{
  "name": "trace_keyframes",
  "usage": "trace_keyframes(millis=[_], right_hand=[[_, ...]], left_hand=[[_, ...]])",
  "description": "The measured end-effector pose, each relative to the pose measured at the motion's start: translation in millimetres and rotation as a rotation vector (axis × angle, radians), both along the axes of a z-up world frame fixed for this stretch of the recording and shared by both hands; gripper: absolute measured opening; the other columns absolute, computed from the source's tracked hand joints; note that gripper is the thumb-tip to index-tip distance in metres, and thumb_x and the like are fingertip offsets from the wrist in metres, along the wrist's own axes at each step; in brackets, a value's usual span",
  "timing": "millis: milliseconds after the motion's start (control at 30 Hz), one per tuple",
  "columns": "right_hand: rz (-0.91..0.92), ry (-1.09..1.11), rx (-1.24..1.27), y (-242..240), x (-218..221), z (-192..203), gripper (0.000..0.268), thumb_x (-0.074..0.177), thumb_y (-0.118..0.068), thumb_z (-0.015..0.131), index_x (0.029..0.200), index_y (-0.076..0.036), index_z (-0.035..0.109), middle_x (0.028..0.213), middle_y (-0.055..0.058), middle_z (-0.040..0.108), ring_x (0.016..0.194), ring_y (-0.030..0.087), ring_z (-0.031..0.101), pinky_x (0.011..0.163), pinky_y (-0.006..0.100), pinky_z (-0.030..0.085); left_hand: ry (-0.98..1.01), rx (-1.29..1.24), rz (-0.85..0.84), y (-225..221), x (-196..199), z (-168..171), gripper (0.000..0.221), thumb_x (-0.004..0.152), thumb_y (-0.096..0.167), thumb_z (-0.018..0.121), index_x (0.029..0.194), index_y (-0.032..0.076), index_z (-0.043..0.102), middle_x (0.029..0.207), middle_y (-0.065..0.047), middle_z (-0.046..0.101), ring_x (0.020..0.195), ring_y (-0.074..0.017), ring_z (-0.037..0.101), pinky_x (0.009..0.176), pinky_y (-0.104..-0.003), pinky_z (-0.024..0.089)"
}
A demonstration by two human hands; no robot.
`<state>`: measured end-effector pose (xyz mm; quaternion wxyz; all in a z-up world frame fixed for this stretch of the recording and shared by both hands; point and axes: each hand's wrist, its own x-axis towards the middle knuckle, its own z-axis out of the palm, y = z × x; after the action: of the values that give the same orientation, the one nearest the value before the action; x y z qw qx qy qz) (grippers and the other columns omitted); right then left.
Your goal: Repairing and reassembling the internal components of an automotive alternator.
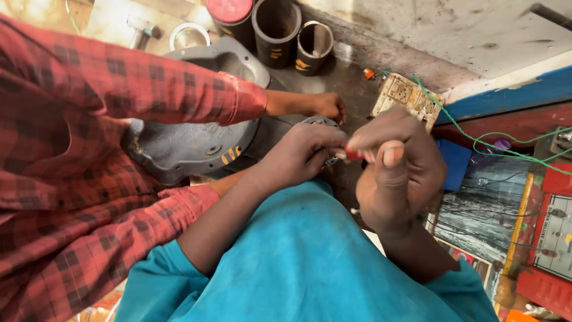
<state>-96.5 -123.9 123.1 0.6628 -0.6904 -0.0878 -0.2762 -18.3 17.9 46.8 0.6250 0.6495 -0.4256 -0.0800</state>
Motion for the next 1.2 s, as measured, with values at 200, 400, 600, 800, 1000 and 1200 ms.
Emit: trace_keyframes(millis=[200, 400, 600, 800, 1000, 1200], right_hand=[[0.829, 0.128, 0.183, -35, 49, 29, 0.067, 0.101, -0.052, 0.062, 0.053, -0.005, 0.058, 0.045, 0.003, 0.048, 0.041, 0.01, 0.041, 0.046, 0.032, 0.032], [0.478, 0.072, 0.031, -16, 45, 26, 0.049, 0.108, -0.044, 0.064, 0.092, 0.002, 0.059, 0.08, 0.011, 0.059, 0.065, 0.013, 0.053, 0.057, 0.03, 0.044], [0.172, -0.003, 0.115, 17, 33, 0, 0.047, 0.118, -0.035, 0.062, 0.094, 0.003, 0.049, 0.084, 0.008, 0.055, 0.072, 0.014, 0.051, 0.067, 0.03, 0.039], [0.766, 0.184, 0.25, -24, 58, 19, 0.05, 0.112, -0.039, 0.057, 0.079, -0.002, 0.049, 0.066, 0.0, 0.05, 0.057, 0.007, 0.047, 0.055, 0.024, 0.038], [0.106, 0.0, 0.044, 0, 37, 6, 0.056, 0.122, -0.037, 0.054, 0.087, 0.007, 0.054, 0.077, 0.013, 0.052, 0.064, 0.019, 0.044, 0.062, 0.033, 0.039], [0.927, 0.148, 0.254, -47, 58, 1, 0.049, 0.11, -0.042, 0.057, 0.073, -0.009, 0.057, 0.061, 0.001, 0.054, 0.05, 0.009, 0.047, 0.052, 0.025, 0.035]], left_hand=[[0.171, 0.032, -0.004, 2, 1, 2, 0.024, 0.087, -0.006, 0.07, 0.11, 0.001, 0.072, 0.096, -0.016, 0.074, 0.084, -0.025, 0.071, 0.078, -0.035, 0.056], [0.237, 0.021, 0.058, -1, 3, -4, 0.023, 0.087, -0.005, 0.069, 0.109, 0.001, 0.073, 0.088, -0.013, 0.075, 0.08, -0.0078, 0.067, 0.074, -0.028, 0.057], [0.301, 0.12, 0.085, 5, 11, -8, 0.016, 0.09, 0.001, 0.076, 0.105, -0.001, 0.074, 0.083, -0.01, 0.075, 0.077, -0.0047, 0.06, 0.071, -0.028, 0.056], [0.266, 0.045, 0.036, 6, 7, -1, 0.02, 0.091, 0.0, 0.074, 0.111, 0.0, 0.074, 0.093, -0.005, 0.078, 0.083, -0.0028, 0.064, 0.077, -0.027, 0.057], [0.379, 0.054, 0.051, -10, 16, -6, 0.012, 0.088, 0.0, 0.077, 0.1, -0.001, 0.075, 0.085, -0.008, 0.075, 0.078, -0.0058, 0.064, 0.071, -0.029, 0.056], [0.079, 0.049, -0.049, -3, 11, -1, 0.02, 0.087, -0.003, 0.073, 0.106, 0.001, 0.074, 0.093, -0.015, 0.076, 0.081, -0.0138, 0.071, 0.077, -0.03, 0.057]])
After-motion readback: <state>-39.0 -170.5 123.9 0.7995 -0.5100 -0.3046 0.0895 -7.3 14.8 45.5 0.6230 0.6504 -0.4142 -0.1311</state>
